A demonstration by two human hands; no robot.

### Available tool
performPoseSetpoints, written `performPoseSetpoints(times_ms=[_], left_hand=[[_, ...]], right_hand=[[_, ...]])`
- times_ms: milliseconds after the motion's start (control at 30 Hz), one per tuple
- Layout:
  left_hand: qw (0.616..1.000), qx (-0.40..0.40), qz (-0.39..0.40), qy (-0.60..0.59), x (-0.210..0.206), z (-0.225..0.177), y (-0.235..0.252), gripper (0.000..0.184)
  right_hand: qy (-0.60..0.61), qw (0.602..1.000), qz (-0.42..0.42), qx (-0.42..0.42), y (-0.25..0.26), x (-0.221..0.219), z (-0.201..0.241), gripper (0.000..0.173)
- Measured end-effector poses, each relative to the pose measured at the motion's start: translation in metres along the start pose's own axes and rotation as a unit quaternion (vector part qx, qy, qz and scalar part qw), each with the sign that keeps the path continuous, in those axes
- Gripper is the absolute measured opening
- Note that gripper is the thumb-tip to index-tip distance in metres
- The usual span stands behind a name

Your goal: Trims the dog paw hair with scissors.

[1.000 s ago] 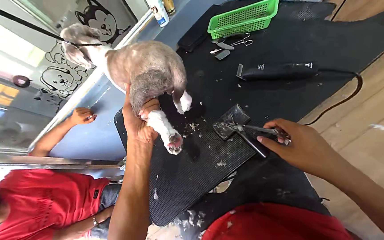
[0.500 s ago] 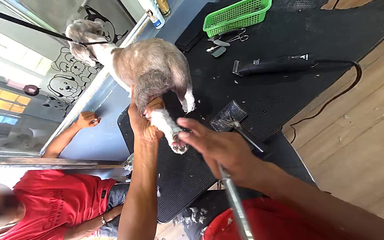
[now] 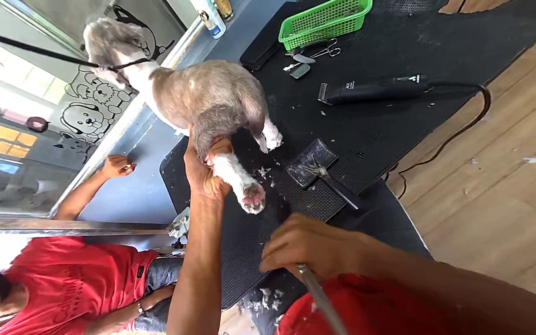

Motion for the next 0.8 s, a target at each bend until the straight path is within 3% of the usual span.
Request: performPoseSetpoints(times_ms=[133,200,300,333,367,433,567,633,700,800], left_hand=[[1.0,-0.01,0.01,0.016,-0.008,-0.003,-0.002,0.061],[0.999,-0.023,0.004,0.025,-0.013,-0.004,-0.002,0.058],[0.997,-0.05,-0.018,0.05,-0.022,-0.005,-0.001,0.055],[0.997,-0.052,-0.02,0.058,-0.024,-0.006,-0.001,0.055],[0.997,-0.049,-0.017,0.062,-0.026,-0.006,-0.002,0.055],[0.998,-0.036,-0.01,0.059,-0.027,-0.005,-0.004,0.057],[0.998,-0.044,0.0,0.049,-0.023,-0.009,-0.008,0.06],[0.997,-0.056,-0.011,0.052,-0.022,-0.011,-0.007,0.06],[0.995,-0.075,-0.033,0.056,-0.021,-0.013,-0.005,0.057],[0.992,-0.106,-0.033,0.052,-0.025,-0.013,-0.002,0.05]], right_hand=[[-0.073,0.969,-0.235,-0.016,0.002,0.04,0.008,0.038],[-0.143,0.974,-0.171,-0.051,0.005,0.03,0.001,0.043],[-0.094,0.992,0.077,-0.023,-0.009,-0.025,-0.004,0.014],[-0.048,0.992,0.118,-0.019,-0.017,-0.035,-0.003,0.013],[0.003,0.994,0.102,-0.028,-0.023,-0.035,-0.002,0.017],[0.101,0.989,-0.035,-0.105,-0.034,-0.017,-0.008,0.028],[0.163,0.877,-0.326,-0.314,-0.058,0.028,-0.024,0.036],[0.168,0.825,-0.353,-0.407,-0.071,0.033,-0.029,0.052],[0.204,0.8,-0.326,-0.46,-0.08,0.023,-0.029,0.066],[0.227,0.817,-0.25,-0.468,-0.085,-0.002,-0.017,0.08]])
Point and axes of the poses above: each hand's wrist, its own y-axis towards the middle knuckle, its own x-axis out of the back of the hand, z = x × y, the point moved 7 cm from there along y, towards the middle knuckle, and after that the axes turned 1 degree about z, right-handed, at the moved point
